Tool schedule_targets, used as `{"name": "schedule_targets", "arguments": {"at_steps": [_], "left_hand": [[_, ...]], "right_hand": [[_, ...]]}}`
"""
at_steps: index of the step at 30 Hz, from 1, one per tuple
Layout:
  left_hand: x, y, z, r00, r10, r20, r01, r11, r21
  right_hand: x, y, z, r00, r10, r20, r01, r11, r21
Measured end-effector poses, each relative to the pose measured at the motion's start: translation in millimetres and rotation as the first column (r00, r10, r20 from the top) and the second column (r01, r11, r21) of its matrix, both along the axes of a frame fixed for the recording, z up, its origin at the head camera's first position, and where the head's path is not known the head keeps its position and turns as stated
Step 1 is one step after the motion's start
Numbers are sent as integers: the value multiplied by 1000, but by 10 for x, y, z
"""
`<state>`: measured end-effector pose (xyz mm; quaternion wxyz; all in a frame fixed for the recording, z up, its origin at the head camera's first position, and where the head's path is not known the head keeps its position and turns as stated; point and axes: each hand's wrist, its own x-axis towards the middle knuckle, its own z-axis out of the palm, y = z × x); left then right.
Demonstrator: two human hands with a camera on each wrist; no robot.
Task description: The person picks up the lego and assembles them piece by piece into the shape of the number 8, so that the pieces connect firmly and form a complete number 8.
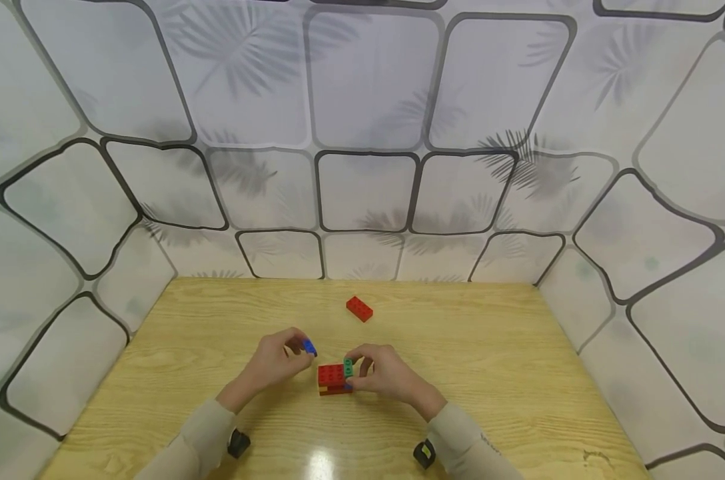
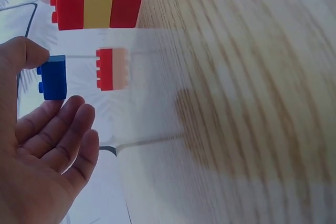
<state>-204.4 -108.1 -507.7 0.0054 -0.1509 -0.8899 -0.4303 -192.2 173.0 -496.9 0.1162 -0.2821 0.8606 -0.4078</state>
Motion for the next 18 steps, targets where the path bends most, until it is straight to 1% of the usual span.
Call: {"name": "schedule_targets", "arguments": {"at_steps": [4,12,15,18], "left_hand": [[51,10,36,999,-35,-12,36,999,16],[96,15,36,994,-103,-49,105,994,36],[104,19,33,992,-112,-55,114,993,27],[116,26,30,992,-109,-64,110,994,19]], "right_hand": [[6,-3,9,1000,2,14,-2,1000,-5],[11,-6,15,1000,4,15,-4,1000,-6],[12,-8,16,1000,0,19,0,1000,-3],[15,-8,15,1000,-3,22,3,1000,-1]]}}
